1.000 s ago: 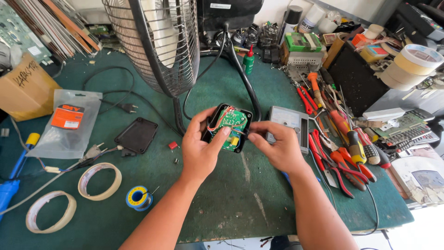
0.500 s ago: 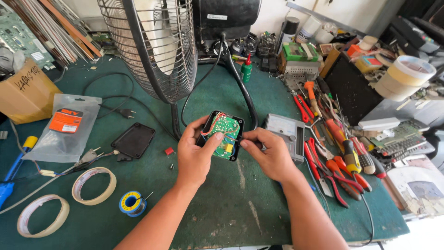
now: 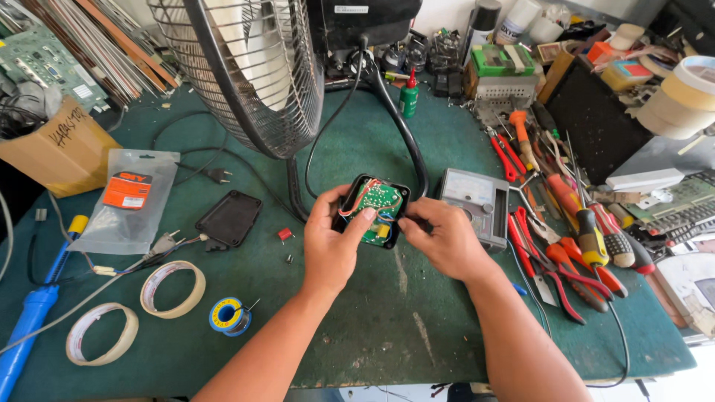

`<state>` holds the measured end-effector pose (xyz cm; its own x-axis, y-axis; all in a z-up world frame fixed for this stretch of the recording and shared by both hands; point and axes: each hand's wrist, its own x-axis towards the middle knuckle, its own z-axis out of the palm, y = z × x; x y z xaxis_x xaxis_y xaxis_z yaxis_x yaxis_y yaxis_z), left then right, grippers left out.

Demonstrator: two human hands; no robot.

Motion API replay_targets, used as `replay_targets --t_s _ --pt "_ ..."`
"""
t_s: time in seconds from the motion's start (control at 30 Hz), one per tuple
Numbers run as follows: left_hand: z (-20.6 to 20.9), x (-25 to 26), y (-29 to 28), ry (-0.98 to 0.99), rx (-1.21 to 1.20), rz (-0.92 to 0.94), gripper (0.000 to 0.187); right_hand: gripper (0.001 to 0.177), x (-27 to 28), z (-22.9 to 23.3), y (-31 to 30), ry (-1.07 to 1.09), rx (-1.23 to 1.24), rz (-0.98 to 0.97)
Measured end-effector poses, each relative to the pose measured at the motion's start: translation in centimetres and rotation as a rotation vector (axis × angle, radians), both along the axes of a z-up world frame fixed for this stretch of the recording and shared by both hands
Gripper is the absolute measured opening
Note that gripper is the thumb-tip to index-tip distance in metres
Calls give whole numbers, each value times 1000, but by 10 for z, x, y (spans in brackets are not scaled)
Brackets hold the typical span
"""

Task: The person works on a small electronic device, using a screwdriver to tighten screws on the circuit board. They then place the device into a black plastic casing and secure it.

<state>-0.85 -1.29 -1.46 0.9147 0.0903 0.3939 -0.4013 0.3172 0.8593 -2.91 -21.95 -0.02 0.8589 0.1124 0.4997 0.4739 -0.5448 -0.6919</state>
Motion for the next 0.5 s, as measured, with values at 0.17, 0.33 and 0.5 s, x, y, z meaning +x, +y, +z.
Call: replay_targets --t_s 0.17,0.33,0.5 --pt "-2 1 7 74 31 -37 52 7 0 -7 0 -20 -21 -25" --pt "8 -3 9 98 74 -96 74 8 0 -4 -3 -12 -13 -18" --pt "0 4 11 125 161 -48 75 11 -3 -2 -2 -34 -32 9"
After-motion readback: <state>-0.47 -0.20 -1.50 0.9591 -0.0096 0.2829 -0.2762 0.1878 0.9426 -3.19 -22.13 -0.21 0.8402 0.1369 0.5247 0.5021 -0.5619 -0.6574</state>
